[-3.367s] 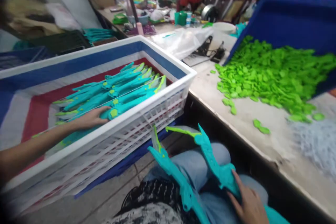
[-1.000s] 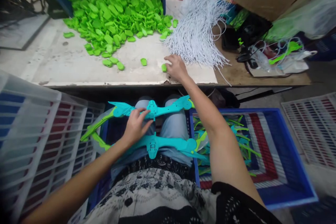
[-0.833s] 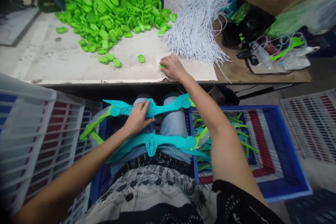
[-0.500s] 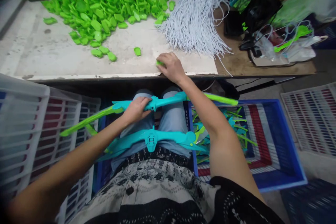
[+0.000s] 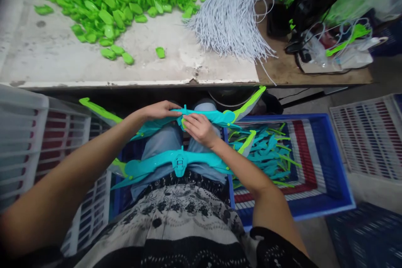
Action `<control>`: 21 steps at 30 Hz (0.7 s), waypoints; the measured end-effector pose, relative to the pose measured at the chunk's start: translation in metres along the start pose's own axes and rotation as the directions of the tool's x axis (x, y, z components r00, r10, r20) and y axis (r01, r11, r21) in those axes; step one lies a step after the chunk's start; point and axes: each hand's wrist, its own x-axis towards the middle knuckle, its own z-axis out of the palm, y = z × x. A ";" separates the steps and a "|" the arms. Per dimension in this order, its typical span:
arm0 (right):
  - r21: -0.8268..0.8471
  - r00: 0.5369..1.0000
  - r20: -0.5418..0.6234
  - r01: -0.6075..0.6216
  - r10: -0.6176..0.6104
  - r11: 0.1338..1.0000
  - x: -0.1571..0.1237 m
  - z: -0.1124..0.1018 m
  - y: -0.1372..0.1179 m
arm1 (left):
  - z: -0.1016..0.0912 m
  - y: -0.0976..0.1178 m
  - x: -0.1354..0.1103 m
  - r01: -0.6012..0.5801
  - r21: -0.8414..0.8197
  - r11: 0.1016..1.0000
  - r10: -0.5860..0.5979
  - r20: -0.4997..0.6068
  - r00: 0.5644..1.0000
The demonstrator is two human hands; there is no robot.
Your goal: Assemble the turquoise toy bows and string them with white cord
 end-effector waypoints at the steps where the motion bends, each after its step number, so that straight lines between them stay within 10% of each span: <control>1: -0.012 1.000 0.021 -0.019 0.019 1.000 0.000 0.002 0.000 | 0.000 0.000 0.000 0.005 -0.019 1.000 -0.005 -0.006 1.000; 15: 0.087 0.996 -0.023 -0.086 0.089 0.992 0.000 0.018 -0.007 | 0.008 -0.001 0.005 -0.017 0.360 0.933 0.053 -0.091 0.994; 21: -0.065 0.903 0.147 -0.398 0.403 0.915 0.017 0.004 -0.005 | 0.010 0.004 0.002 0.015 0.285 0.958 0.020 -0.119 0.993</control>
